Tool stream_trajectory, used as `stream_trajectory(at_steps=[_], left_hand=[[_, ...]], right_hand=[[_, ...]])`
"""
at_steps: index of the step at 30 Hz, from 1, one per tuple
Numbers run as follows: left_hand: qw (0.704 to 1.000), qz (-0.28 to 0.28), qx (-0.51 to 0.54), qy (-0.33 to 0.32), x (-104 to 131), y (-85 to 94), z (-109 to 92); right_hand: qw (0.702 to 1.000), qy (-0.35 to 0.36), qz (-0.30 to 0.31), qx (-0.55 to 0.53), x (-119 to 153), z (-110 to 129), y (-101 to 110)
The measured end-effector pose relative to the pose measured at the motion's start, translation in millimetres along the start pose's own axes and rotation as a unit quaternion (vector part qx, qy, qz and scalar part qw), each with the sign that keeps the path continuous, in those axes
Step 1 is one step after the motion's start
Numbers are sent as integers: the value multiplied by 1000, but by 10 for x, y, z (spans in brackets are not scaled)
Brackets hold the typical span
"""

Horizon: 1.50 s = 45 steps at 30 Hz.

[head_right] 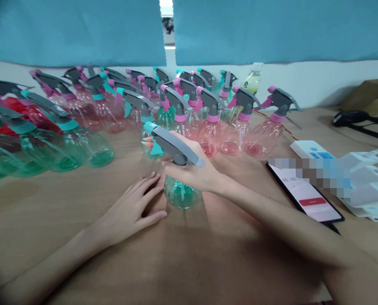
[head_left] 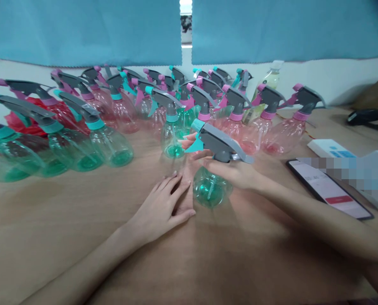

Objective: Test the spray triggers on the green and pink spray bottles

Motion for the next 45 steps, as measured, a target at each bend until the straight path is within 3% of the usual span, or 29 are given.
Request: stream_trajectory(at_steps=[10, 16, 45], left_hand=[[1000, 4, -3, 2, -1, 4, -26], [1000, -1, -5, -2, 0, 6, -31], [1000, 0, 6, 4, -3, 30, -31]], right_hand=[[999, 14, -22, 48, 12, -3, 49], [996, -23, -37, 79, 12, -47, 88], [996, -13, -15, 84, 7, -7, 39]])
Point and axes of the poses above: each hand's wrist, its own x-axis away from the middle knuckle, its own y-axis out of the back of the hand, z = x × y, the point moved 9 cm from there along -x, towards the middle knuckle, and after that the axes turned 5 degrees about -z, right-handed, at the moved point
